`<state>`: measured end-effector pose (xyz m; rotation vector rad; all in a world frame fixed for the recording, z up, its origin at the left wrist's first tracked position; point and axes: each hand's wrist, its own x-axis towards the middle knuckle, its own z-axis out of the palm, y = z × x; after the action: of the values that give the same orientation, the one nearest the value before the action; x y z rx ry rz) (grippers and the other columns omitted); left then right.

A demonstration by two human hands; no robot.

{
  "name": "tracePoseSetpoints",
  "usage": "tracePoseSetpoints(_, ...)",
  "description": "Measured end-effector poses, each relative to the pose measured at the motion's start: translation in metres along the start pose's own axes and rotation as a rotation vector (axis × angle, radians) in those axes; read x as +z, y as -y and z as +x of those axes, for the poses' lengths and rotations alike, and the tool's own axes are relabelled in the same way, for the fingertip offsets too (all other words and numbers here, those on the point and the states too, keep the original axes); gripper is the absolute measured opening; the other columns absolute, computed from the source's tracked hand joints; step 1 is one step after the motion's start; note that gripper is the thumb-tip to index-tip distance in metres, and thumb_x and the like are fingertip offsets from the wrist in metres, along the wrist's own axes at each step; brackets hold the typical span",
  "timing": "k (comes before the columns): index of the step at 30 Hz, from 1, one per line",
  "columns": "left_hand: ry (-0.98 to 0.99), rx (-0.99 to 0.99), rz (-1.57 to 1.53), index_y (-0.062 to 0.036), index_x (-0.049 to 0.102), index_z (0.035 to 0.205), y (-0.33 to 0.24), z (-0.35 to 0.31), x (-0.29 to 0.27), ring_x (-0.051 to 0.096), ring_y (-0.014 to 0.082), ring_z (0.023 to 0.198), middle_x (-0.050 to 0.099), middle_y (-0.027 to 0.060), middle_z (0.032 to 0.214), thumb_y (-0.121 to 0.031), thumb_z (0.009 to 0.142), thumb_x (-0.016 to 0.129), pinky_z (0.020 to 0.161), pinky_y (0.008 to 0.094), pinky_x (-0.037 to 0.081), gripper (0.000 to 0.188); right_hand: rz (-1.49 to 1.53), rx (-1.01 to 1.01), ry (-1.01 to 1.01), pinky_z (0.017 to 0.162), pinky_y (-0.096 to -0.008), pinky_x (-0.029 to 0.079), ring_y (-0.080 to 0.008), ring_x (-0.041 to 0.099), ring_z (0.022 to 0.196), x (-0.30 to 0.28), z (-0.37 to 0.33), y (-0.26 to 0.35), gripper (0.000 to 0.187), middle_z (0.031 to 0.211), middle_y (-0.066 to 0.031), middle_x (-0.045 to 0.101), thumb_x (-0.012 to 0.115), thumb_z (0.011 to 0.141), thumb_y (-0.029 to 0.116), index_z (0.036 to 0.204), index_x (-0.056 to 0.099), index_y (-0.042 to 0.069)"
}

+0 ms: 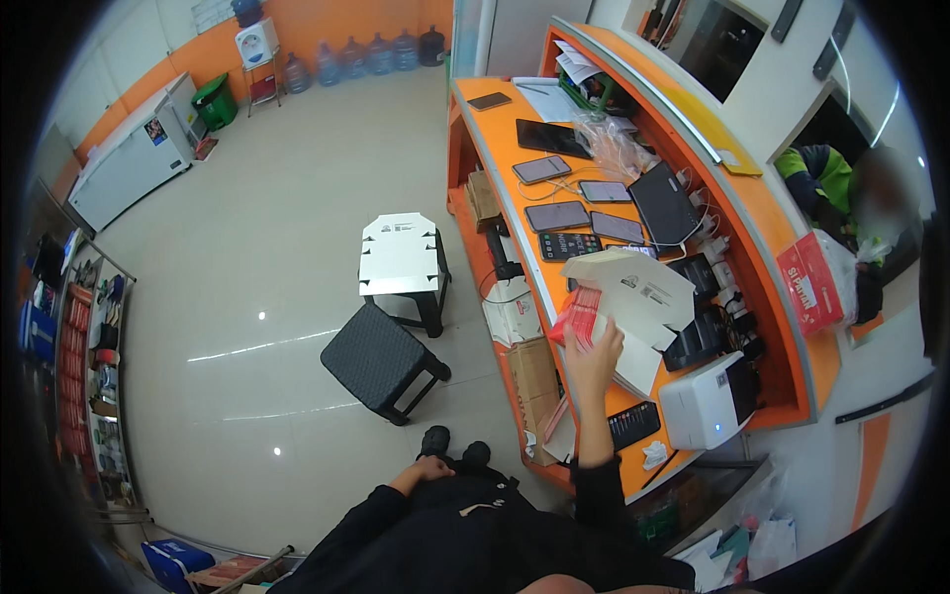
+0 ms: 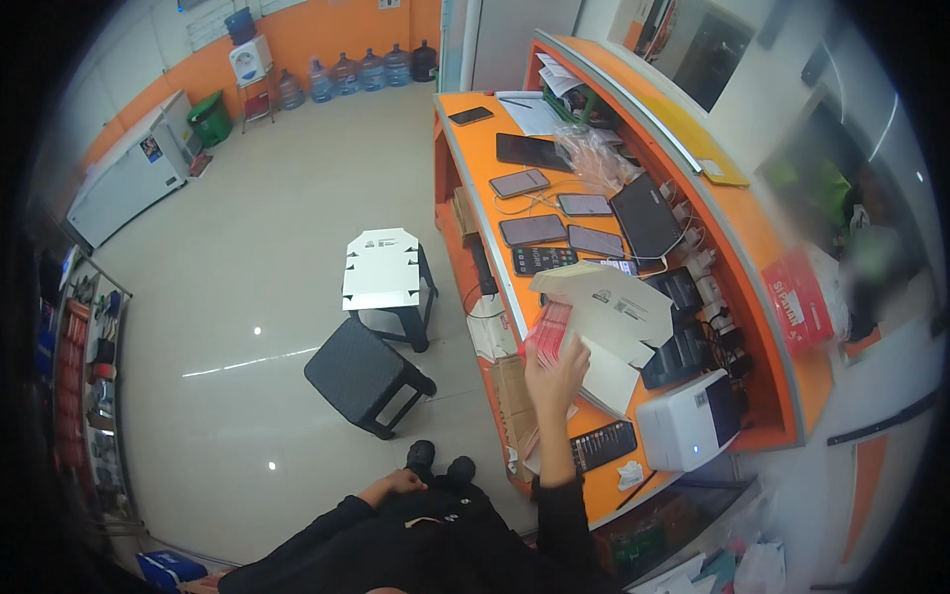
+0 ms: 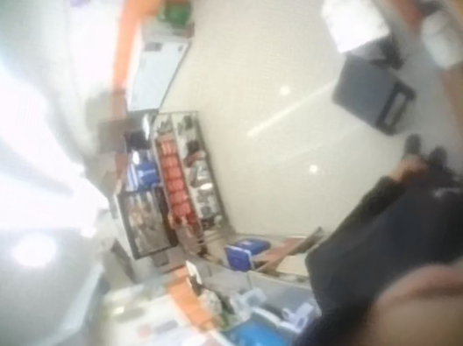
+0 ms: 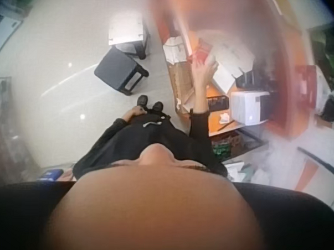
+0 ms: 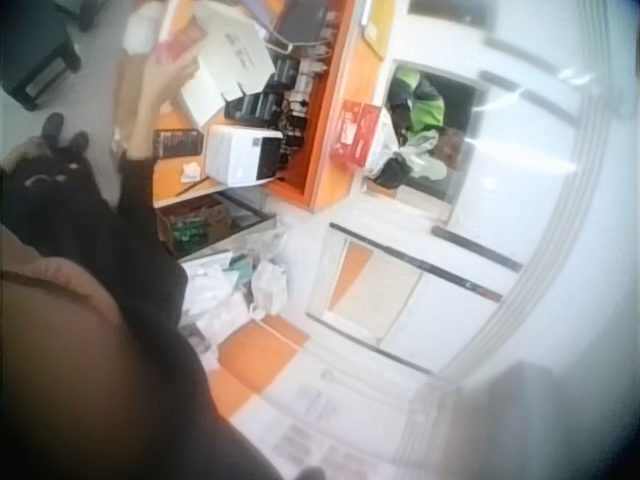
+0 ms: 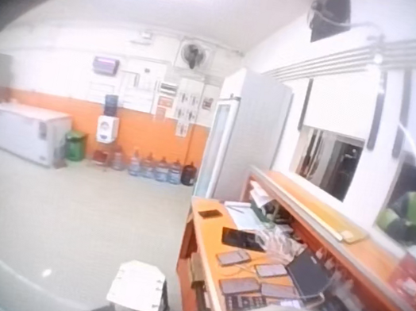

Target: The person assembles flat-packed cardboard boxes by folding and taping them into shape. They handle multiple boxes, placing them into a plastic bag and later sitting on a stool to complete the assembly.

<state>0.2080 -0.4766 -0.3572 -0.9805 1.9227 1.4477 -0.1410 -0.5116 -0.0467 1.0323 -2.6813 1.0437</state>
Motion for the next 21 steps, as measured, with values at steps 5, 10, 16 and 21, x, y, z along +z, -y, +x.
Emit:
tracePoseSetpoints(5, -0.291, -0.293, -0.157, -0.0030, 0.068, 0.101, 0.059, -0.034, 0.000, 0.062, 0.0326, 0.098, 0.066, 0.0205, 0.100, -0.036, 0.080, 0.058, 0.085, 0.0409, 0.048, 0.039, -0.270, 0.312, 0.255, 0.088, -0.0447, 0.048, -0.0418, 0.056, 0.104, 0.042, 0.048, 0.010, 0.110, 0.121, -0.0305, 0.047, 0.079, 0.063, 0.043, 0.139, 0.016, -0.006)
tracePoseSetpoints(10, -0.234, -0.493, -0.056, 0.0000, 0.066, 0.101, 0.134, -0.057, 0.012, 0.064, 0.0326, 0.096, 0.066, 0.0201, 0.100, -0.028, 0.081, 0.056, 0.081, 0.0415, 0.049, 0.036, -0.325, 0.259, 0.163, 0.074, -0.0410, 0.054, -0.0346, 0.065, 0.088, 0.077, 0.049, -0.018, 0.067, 0.093, -0.0197, 0.065, 0.076, 0.066, 0.033, 0.109, 0.041, -0.004)
tracePoseSetpoints(16, -0.358, -0.574, -0.470, 0.0027, 0.068, 0.091, 0.148, -0.077, 0.015, 0.066, 0.0297, 0.083, 0.068, 0.0188, 0.088, -0.026, 0.080, 0.057, 0.075, 0.0410, 0.050, 0.032, -0.260, 0.326, 0.108, 0.079, -0.0445, 0.052, -0.0373, 0.065, 0.089, 0.075, 0.056, -0.008, 0.060, 0.096, -0.0205, 0.065, 0.072, 0.071, 0.025, 0.114, 0.042, -0.004)
tracePoseSetpoints(21, -0.454, -0.437, -0.425, 0.0023, 0.067, 0.092, 0.128, -0.057, 0.007, 0.064, 0.0322, 0.087, 0.068, 0.0183, 0.092, -0.034, 0.082, 0.057, 0.079, 0.0420, 0.048, 0.039, -0.112, 0.256, 0.095, 0.088, -0.0449, 0.046, -0.0350, 0.057, 0.105, 0.116, 0.075, -0.072, 0.055, 0.121, -0.0175, 0.054, 0.051, 0.082, 0.013, 0.135, 0.037, 0.010)
